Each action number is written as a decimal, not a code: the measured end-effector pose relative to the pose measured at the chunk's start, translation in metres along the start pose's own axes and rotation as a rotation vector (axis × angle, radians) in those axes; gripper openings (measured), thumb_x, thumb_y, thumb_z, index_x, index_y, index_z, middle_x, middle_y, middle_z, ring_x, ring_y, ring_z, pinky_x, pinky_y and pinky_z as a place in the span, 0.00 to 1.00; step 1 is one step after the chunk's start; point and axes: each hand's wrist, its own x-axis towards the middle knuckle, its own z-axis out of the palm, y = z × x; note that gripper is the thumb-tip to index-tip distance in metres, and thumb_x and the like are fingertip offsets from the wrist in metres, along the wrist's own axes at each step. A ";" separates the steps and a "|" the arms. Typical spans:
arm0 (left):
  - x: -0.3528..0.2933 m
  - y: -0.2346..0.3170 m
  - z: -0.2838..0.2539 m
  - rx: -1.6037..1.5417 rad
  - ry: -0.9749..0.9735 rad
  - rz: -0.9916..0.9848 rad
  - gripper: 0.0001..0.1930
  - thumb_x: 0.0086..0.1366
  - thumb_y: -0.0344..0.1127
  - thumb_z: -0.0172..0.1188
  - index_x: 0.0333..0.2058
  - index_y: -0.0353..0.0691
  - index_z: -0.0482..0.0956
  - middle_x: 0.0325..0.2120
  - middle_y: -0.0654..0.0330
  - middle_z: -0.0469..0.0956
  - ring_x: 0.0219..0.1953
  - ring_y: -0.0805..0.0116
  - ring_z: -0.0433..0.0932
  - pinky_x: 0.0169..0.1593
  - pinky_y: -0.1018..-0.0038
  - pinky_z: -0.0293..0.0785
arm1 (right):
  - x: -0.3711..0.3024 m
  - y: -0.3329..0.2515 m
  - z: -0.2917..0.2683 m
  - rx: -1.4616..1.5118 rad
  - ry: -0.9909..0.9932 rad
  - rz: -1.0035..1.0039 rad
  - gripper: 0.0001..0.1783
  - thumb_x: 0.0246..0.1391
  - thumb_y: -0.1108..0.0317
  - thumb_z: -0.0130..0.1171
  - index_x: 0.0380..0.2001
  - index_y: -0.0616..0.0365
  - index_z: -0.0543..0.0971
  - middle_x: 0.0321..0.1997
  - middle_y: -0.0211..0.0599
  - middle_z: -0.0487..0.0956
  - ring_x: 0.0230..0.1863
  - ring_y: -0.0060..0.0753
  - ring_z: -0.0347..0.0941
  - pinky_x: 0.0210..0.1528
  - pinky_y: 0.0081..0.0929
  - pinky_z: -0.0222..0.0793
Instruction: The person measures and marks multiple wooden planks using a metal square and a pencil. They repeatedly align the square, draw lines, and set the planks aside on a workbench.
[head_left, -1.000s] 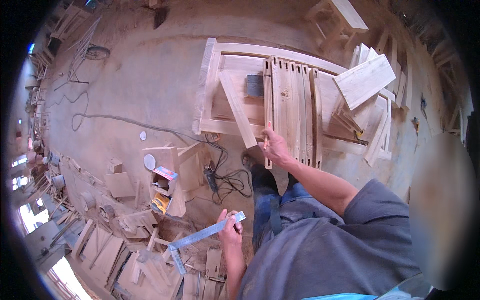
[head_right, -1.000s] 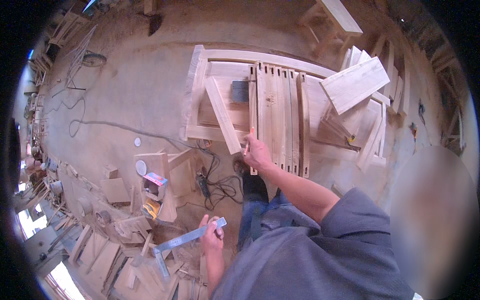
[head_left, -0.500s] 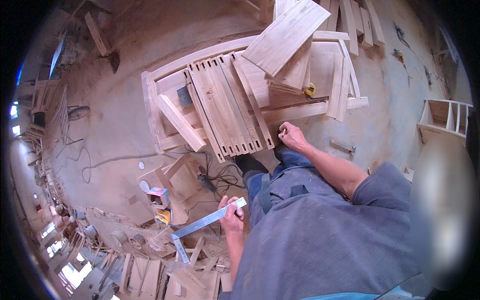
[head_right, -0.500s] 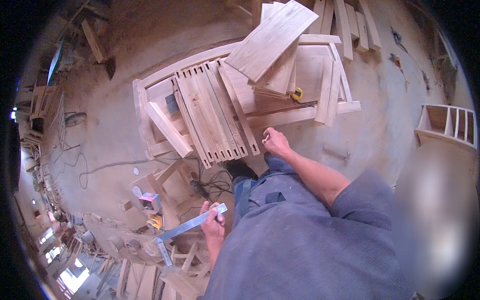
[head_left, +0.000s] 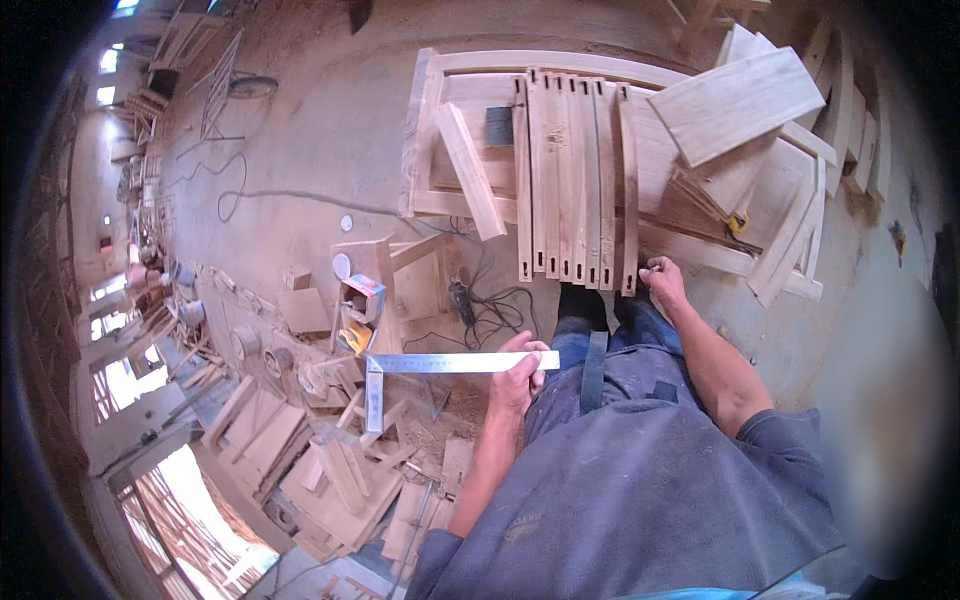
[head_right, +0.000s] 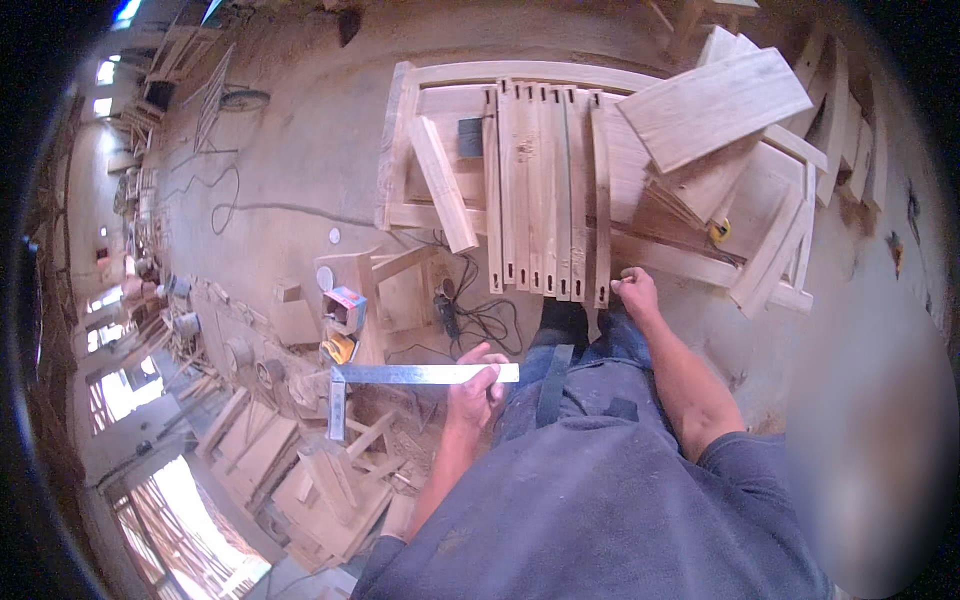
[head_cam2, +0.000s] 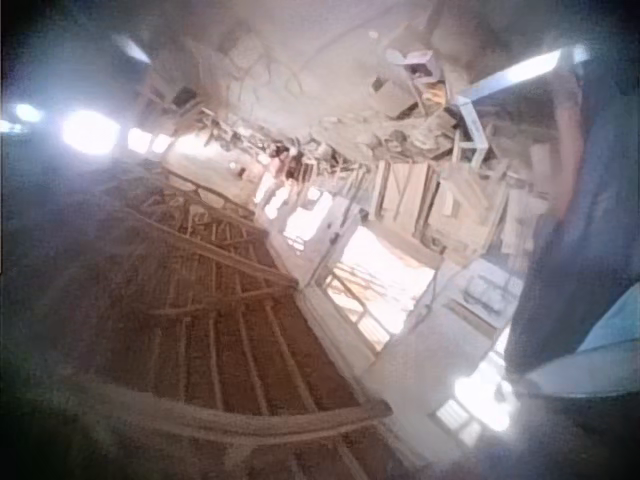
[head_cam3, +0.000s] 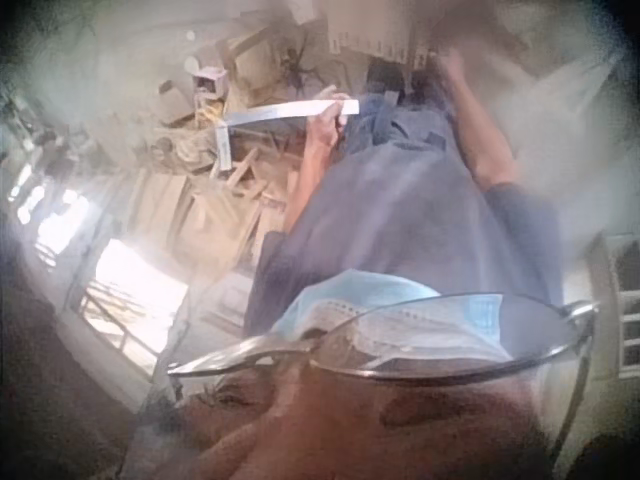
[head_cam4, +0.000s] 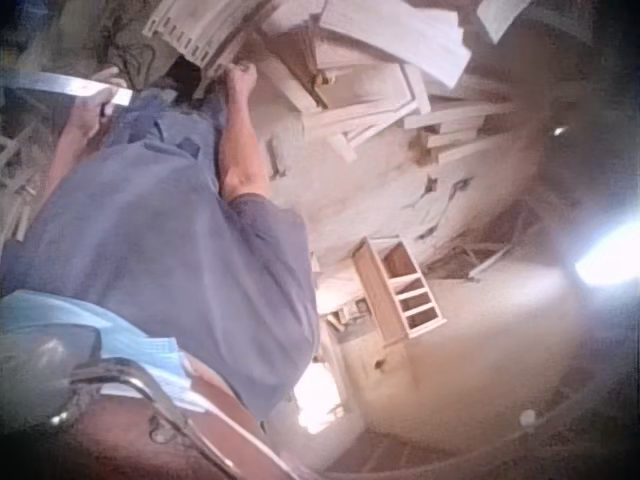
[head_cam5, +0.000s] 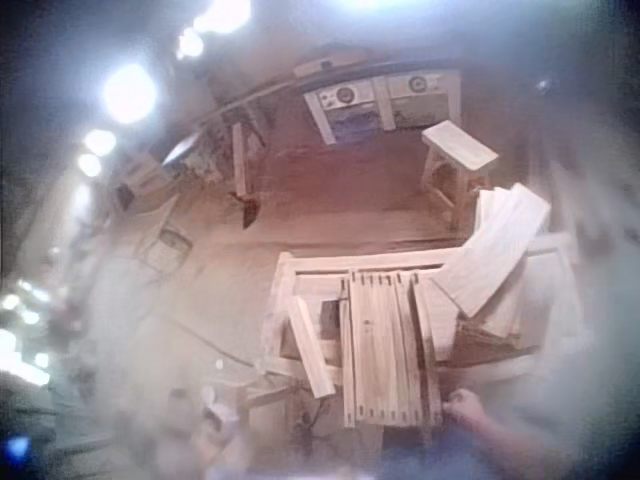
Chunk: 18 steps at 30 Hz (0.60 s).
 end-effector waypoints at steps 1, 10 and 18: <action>0.004 0.004 -0.006 -0.022 0.010 0.009 0.26 0.66 0.21 0.59 0.63 0.39 0.69 0.41 0.47 0.83 0.20 0.72 0.75 0.18 0.77 0.66 | 0.002 -0.008 0.006 0.052 -0.023 0.012 0.24 0.50 0.63 0.72 0.48 0.65 0.82 0.38 0.39 0.84 0.41 0.33 0.81 0.47 0.33 0.76; 0.041 0.041 -0.050 -0.004 0.035 -0.023 0.30 0.67 0.26 0.60 0.66 0.31 0.64 0.41 0.51 0.82 0.20 0.75 0.74 0.17 0.78 0.65 | 0.026 -0.035 0.027 -0.007 -0.012 0.007 0.27 0.52 0.65 0.71 0.53 0.66 0.79 0.38 0.34 0.81 0.34 0.26 0.75 0.36 0.28 0.72; 0.075 0.055 -0.090 -0.064 0.027 -0.060 0.28 0.66 0.23 0.60 0.64 0.38 0.67 0.41 0.49 0.82 0.20 0.73 0.75 0.16 0.77 0.65 | 0.025 -0.045 0.040 0.013 0.012 0.026 0.28 0.50 0.64 0.71 0.53 0.65 0.79 0.45 0.39 0.84 0.43 0.32 0.79 0.47 0.30 0.73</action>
